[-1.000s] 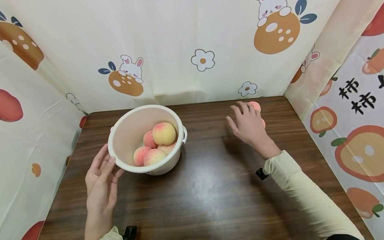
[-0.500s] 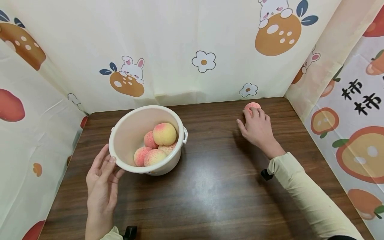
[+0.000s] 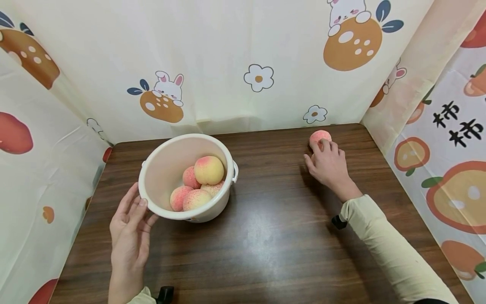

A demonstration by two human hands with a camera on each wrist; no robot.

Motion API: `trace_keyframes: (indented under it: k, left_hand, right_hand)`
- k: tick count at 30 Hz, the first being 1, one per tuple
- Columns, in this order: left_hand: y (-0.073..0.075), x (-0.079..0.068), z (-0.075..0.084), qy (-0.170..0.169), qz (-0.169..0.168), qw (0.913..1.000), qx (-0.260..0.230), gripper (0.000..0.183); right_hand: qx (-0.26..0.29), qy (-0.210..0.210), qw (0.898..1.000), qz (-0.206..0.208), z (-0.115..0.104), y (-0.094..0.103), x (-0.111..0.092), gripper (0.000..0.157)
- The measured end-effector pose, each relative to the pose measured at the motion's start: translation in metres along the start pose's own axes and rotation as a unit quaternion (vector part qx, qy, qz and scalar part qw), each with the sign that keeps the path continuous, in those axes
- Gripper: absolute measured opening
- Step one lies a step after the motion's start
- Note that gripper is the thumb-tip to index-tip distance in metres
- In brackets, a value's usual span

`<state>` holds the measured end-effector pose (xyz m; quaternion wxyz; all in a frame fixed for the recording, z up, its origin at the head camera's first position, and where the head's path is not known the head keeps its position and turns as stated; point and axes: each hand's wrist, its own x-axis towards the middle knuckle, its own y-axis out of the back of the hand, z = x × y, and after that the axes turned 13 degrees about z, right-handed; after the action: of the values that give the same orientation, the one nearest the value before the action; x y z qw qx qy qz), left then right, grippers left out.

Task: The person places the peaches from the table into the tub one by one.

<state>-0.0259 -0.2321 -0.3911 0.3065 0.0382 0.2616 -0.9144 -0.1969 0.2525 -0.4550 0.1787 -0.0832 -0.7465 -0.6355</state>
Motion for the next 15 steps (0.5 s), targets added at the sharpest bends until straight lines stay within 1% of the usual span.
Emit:
trace_keyframes:
  k: [6, 15]
  left_hand:
    - [-0.0010, -0.0004, 0.0004, 0.001, 0.003, 1.0000, 0.000, 0.049]
    - [-0.0017, -0.0004, 0.0001, 0.001, 0.003, 1.0000, 0.000, 0.049]
  right_hand:
    - [-0.001, 0.002, 1.000, -0.008, 0.0029, -0.0017, -0.0021, 0.043]
    - [0.001, 0.010, 1.000, -0.014, 0.0062, -0.0035, -0.0028, 0.034]
